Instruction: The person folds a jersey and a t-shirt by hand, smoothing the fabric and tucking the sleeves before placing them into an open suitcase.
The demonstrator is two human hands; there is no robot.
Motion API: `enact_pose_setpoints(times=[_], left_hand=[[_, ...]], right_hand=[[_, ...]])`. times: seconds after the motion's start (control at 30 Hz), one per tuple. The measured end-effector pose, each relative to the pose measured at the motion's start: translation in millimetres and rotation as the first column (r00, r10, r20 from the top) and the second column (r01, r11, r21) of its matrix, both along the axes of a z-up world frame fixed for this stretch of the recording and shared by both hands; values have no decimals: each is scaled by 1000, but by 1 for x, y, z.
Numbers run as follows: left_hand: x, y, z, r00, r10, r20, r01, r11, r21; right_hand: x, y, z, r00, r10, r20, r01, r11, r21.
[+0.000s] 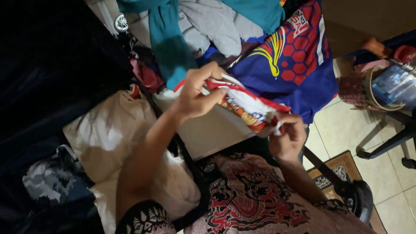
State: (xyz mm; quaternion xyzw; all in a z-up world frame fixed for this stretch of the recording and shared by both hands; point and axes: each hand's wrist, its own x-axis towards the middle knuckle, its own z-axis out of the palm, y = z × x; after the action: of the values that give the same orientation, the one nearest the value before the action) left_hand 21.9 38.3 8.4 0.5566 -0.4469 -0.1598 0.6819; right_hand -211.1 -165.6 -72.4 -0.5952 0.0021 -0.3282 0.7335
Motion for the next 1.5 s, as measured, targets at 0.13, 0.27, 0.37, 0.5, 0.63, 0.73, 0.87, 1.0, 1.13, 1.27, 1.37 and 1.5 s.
enact_pose_setpoints(times=[0.13,0.27,0.37,0.5,0.63,0.73,0.87,1.0,1.13,1.27,1.37,1.5], left_hand=[[16,33,21,985,-155,76,152,987,43],[20,53,38,979,-94,184,65,986,154],[20,69,43,973,-139,183,113,983,148],[13,99,30,965,-182,-190,199,977,73],[6,118,10,937,-106,-334,150,983,107],[5,117,3,964,-125,-236,154,982,111],[7,107,-2,971,-209,-113,224,965,138],[9,75,-14,988,-146,-47,153,959,237],[14,23,-27,989,-141,52,134,984,119],[18,-8,-23,994,-95,-56,105,969,225],[26,-17,-21,986,-144,86,117,958,263],[41,-16,-30,957,-265,-117,290,856,429]], right_hand=[[-10,29,-3,946,253,204,-228,964,-136],[-15,71,14,957,263,122,-218,931,-294],[-6,90,22,959,272,81,-223,898,-378],[-1,101,39,964,265,-21,-234,807,-542],[-5,105,55,916,374,-144,-388,739,-551],[-8,107,58,919,368,-142,-383,748,-542],[-10,111,55,899,427,-101,-407,726,-554],[-17,104,40,940,338,-37,-291,742,-604],[-4,81,1,908,27,419,259,749,-610],[-14,32,-3,981,-176,83,194,828,-526],[-16,27,7,977,-206,-47,160,867,-472],[-6,45,20,983,-132,-125,69,906,-417]])
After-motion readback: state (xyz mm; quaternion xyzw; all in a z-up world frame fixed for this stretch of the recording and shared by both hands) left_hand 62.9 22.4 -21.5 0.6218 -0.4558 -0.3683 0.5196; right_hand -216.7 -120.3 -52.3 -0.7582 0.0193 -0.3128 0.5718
